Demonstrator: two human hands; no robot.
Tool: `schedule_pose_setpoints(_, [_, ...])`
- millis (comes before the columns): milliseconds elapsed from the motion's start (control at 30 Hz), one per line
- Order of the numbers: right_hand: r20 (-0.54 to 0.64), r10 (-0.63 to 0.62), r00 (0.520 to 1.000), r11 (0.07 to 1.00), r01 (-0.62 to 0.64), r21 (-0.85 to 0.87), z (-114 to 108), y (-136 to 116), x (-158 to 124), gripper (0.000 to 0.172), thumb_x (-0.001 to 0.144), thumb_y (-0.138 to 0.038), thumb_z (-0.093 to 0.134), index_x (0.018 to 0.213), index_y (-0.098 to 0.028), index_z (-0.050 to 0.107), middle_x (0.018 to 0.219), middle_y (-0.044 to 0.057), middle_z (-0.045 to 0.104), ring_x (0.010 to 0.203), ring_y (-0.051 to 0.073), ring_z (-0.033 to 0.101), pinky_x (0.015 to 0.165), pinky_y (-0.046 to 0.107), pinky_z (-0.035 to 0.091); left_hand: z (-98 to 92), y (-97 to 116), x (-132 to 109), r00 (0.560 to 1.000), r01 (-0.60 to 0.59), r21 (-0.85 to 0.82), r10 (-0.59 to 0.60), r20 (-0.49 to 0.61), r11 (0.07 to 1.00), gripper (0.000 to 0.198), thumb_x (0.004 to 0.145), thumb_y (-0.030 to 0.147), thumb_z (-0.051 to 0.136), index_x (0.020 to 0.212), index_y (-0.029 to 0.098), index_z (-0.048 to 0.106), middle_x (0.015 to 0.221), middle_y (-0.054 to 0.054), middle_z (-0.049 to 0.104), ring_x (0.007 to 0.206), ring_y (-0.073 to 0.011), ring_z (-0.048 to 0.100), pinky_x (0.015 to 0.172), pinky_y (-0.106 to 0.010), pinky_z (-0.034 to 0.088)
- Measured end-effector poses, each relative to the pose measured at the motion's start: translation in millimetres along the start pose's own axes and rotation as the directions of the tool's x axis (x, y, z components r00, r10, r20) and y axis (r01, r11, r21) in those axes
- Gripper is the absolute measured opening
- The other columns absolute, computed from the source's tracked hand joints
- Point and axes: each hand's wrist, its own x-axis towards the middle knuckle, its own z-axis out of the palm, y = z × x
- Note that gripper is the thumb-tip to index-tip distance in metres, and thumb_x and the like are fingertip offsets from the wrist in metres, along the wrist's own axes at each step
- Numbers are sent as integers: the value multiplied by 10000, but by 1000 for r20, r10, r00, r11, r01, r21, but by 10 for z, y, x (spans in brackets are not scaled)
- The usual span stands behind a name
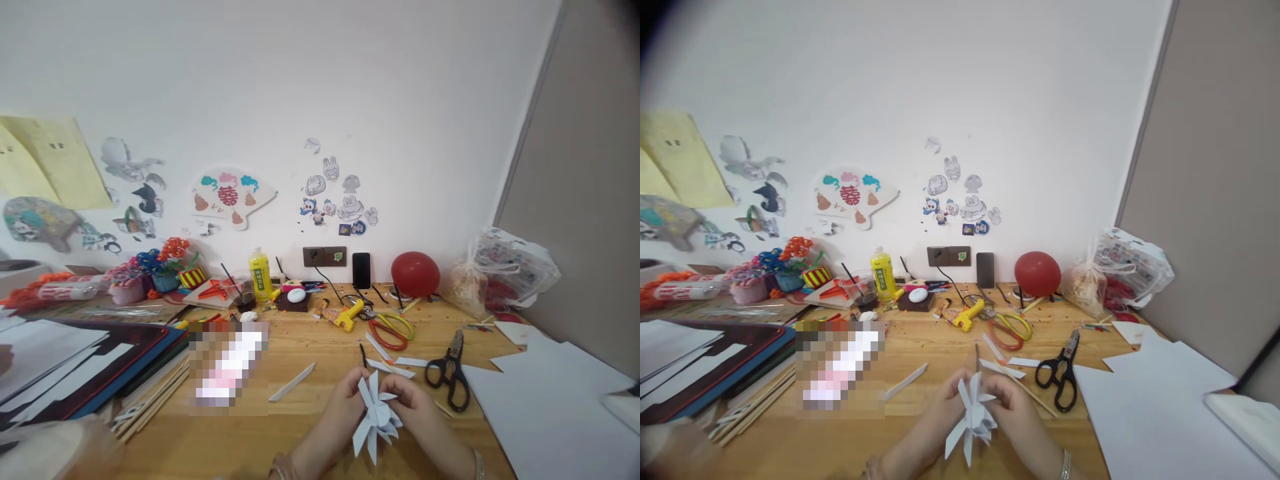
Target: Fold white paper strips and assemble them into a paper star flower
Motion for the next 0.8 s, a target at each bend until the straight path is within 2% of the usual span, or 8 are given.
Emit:
schedule_pose_setpoints(133, [-26, -26, 999, 1000, 26, -15, -2, 62, 28, 124, 665, -264, 587, 627, -172, 514, 586, -23, 526, 567, 139, 513, 538, 231, 408, -11, -71, 38, 999, -41, -3, 41, -30, 999, 249, 596, 290, 677, 629, 163, 466, 548, 66, 443, 503, -68, 398, 520, -194, 315])
schedule_pose_setpoints(233, [-63, -76, 995, 992, 69, -105, -15, 83, 28, 142, 679, -288, 590, 628, -167, 534, 598, -6, 542, 579, 154, 533, 552, 247, 424, -1, -73, 43, 996, -63, 17, 64, -57, 998, 227, 599, 276, 664, 632, 161, 471, 553, 66, 437, 515, -71, 397, 527, -195, 320])
schedule_pose_setpoints(400, [-44, -303, 952, 884, 263, -387, -45, 60, -29, 208, 773, -337, 538, 656, -178, 606, 663, 35, 601, 664, 182, 568, 635, 277, 443, 21, -40, 5, 995, -85, -2, 85, -45, 996, 235, 605, 282, 657, 626, 171, 451, 550, 75, 423, 500, -65, 384, 534, -195, 326])
schedule_pose_setpoints(467, [-18, -359, 933, 839, 315, -445, -57, 48, -49, 222, 794, -346, 521, 680, -189, 627, 671, 37, 611, 674, 186, 575, 648, 281, 448, 20, -35, -7, 995, -92, -2, 92, -36, 996, 223, 615, 279, 647, 629, 172, 452, 553, 73, 425, 499, -67, 389, 531, -195, 324])
schedule_pose_setpoints(633, [49, -336, 941, 840, 323, -437, -91, -4, -69, 239, 847, -352, 460, 865, -212, 653, 846, 64, 661, 806, 198, 605, 735, 289, 469, -16, -26, 9, 991, -124, 24, 125, -46, 992, 184, 637, 247, 615, 625, 172, 447, 557, 70, 424, 506, -69, 380, 535, -196, 323])
schedule_pose_setpoints(800, [76, -311, 947, 874, 316, -368, -113, -133, -113, 334, 862, -422, 413, 921, -193, 650, 919, 89, 661, 869, 215, 604, 775, 321, 472, -42, 28, 13, 988, -150, 89, 152, -24, 985, 171, 628, 240, 627, 649, 162, 476, 584, 54, 449, 552, -87, 407, 554, -201, 336])
